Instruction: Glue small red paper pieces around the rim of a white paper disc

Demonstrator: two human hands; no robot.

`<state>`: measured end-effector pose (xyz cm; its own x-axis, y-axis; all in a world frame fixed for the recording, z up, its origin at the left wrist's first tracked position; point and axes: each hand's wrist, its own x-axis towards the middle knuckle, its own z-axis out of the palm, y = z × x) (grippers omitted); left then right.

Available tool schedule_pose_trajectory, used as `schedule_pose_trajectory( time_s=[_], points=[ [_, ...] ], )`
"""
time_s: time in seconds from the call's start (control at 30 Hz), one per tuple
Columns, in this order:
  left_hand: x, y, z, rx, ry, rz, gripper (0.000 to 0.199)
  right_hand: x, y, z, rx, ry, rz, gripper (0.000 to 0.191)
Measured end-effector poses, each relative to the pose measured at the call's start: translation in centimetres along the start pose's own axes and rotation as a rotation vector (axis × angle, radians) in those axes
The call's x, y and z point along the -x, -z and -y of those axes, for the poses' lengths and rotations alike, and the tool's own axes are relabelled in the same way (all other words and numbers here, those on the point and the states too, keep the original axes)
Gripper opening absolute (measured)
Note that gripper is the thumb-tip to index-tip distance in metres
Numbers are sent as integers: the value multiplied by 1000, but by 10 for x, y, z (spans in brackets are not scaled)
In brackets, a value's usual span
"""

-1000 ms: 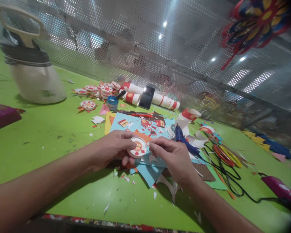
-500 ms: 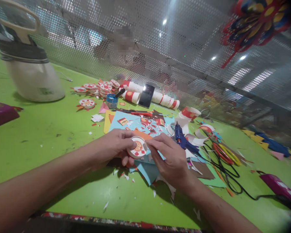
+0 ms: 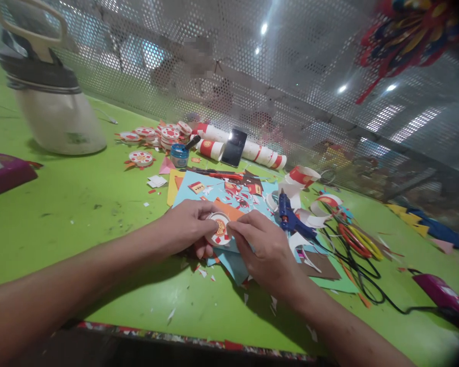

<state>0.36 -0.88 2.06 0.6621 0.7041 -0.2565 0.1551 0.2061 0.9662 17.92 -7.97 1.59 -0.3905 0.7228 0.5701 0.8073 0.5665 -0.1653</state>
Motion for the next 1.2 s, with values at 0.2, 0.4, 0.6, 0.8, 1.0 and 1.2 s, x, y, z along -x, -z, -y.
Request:
schedule_pose_trajectory(
  time_s=[0.2,0.4,0.6,0.8,1.0,1.2],
  points=[
    [1,1,0,-20,8,2,27,0,4,5,-35,-30,-4,20],
    [2,1,-1,-1,10,5,25,0,8,4,-63,-99,10,13],
    [1,0,0,-24,-17,10,26,-1,8,6,-89,-193,10,13],
    [0,0,2,-60,-9,4,27,-1,8,10,-132,-242,17,13],
    [2,-1,0,-101,-49,10,25,0,6,9,-117,-241,-6,13],
    [2,-2,0,-106,-74,23,23,1,6,10,-116,-235,-25,14]
  ],
)
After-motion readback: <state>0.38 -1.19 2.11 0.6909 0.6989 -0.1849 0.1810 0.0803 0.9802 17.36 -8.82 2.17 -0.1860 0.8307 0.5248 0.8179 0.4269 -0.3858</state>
